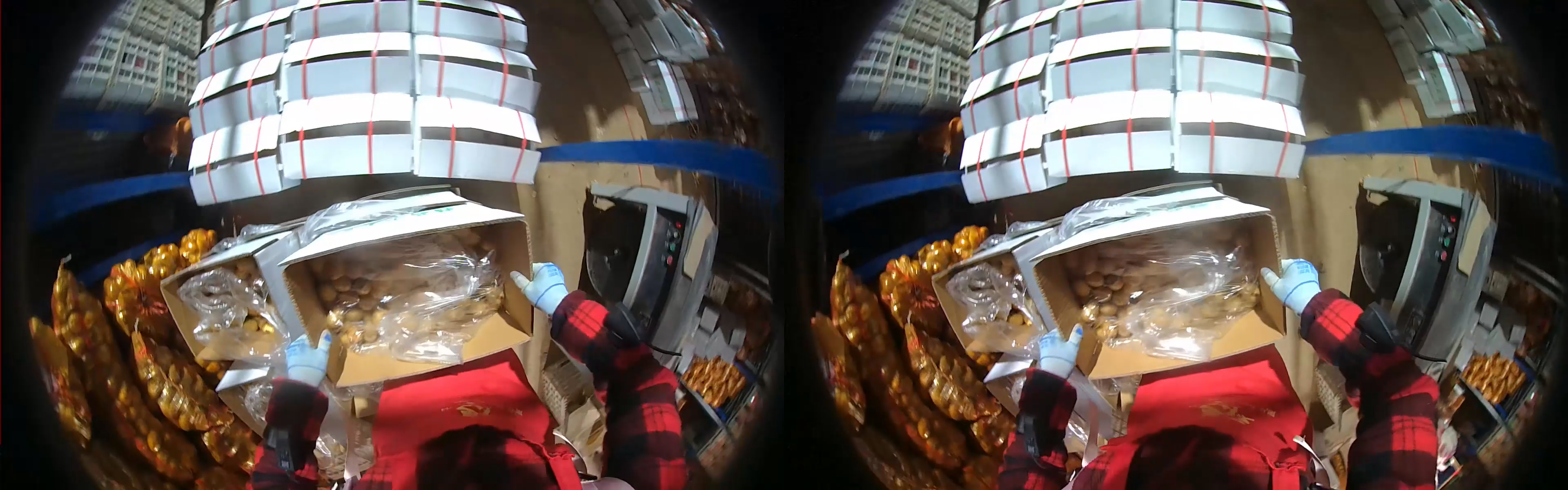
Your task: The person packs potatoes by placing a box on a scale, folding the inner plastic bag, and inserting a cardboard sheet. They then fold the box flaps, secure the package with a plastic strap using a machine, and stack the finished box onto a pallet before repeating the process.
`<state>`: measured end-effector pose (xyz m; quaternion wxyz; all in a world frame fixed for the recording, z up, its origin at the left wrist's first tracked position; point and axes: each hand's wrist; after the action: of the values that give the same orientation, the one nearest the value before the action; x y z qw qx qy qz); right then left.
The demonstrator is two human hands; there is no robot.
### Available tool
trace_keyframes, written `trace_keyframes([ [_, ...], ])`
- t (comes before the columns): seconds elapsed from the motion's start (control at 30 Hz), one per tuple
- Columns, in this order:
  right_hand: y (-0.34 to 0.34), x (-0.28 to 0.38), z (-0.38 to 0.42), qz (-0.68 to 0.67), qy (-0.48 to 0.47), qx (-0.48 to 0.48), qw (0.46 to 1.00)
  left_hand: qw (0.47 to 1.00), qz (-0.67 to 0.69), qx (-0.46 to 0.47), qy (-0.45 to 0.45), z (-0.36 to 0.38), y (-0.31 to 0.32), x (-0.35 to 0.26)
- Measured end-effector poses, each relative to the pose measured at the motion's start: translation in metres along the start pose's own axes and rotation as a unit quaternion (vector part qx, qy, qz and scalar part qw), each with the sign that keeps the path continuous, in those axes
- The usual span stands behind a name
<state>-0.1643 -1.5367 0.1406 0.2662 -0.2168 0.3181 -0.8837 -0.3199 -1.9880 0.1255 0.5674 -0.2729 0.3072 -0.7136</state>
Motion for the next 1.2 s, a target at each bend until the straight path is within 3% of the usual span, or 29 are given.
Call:
trace_keyframes([
  [0.07,-0.031,0.013,0.029,0.005,-0.041,-0.009,0.999,0.997,0.020,0.043,0.061,0.018,-0.023,0.012],
  [0.17,-0.082,0.008,0.079,0.000,-0.051,-0.016,0.999,0.966,0.235,0.055,0.091,0.054,-0.094,-0.031],
  [0.27,-0.112,-0.027,0.130,0.012,-0.049,-0.061,0.997,0.966,0.181,0.059,0.176,0.081,-0.112,-0.053],
  [0.37,-0.145,-0.061,0.179,-0.022,0.040,0.019,0.999,0.965,0.096,0.058,0.237,0.106,-0.121,-0.078],
  [0.43,-0.147,-0.088,0.209,-0.033,0.048,-0.026,0.998,0.961,0.039,0.049,0.269,0.117,-0.131,-0.097],
  [0.57,-0.147,-0.185,0.261,-0.095,0.072,-0.074,0.990,0.944,-0.093,0.019,0.316,0.159,-0.132,-0.168],
  [0.67,-0.153,-0.277,0.287,-0.117,0.083,-0.033,0.989,0.913,-0.178,-0.010,0.368,0.176,-0.127,-0.233],
  [0.7,-0.152,-0.310,0.296,-0.154,0.102,-0.064,0.981,0.895,-0.096,-0.017,0.435,0.170,-0.115,-0.248],
  [0.8,-0.162,-0.410,0.326,-0.141,0.122,-0.128,0.974,0.909,0.168,0.099,0.368,0.228,-0.119,-0.378],
  [0.83,-0.176,-0.440,0.350,-0.192,0.127,-0.179,0.957,0.932,0.063,-0.004,0.357,0.177,-0.091,-0.368],
  [0.87,-0.192,-0.468,0.366,-0.177,0.171,-0.166,0.955,0.856,0.103,0.002,0.507,0.213,-0.098,-0.427],
  [0.93,-0.225,-0.520,0.398,-0.137,0.268,-0.151,0.941,0.921,0.092,0.155,0.346,0.275,-0.109,-0.514],
  [0.97,-0.241,-0.547,0.415,-0.113,0.322,-0.154,0.927,0.880,0.047,0.151,0.448,0.293,-0.104,-0.554],
  [1.0,-0.250,-0.577,0.430,-0.082,0.309,-0.193,0.927,0.826,0.002,0.149,0.544,0.310,-0.097,-0.592],
  [1.07,-0.259,-0.643,0.462,-0.054,0.298,-0.282,0.911,0.785,-0.058,0.120,0.605,0.379,-0.084,-0.660],
  [1.13,-0.269,-0.697,0.487,-0.022,0.321,-0.345,0.882,0.822,0.080,0.262,0.499,0.407,-0.051,-0.714],
  [1.2,-0.273,-0.752,0.499,-0.049,0.380,-0.373,0.845,0.838,0.086,0.288,0.456,0.434,-0.012,-0.766],
])
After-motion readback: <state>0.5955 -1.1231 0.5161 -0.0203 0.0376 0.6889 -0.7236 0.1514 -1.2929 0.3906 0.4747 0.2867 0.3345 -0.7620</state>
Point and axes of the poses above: each hand's wrist, its own z-axis away from the middle knuckle, its own y-axis out of the palm, x = y × z, and after that the axes turned 2 degrees about -x, right-handed
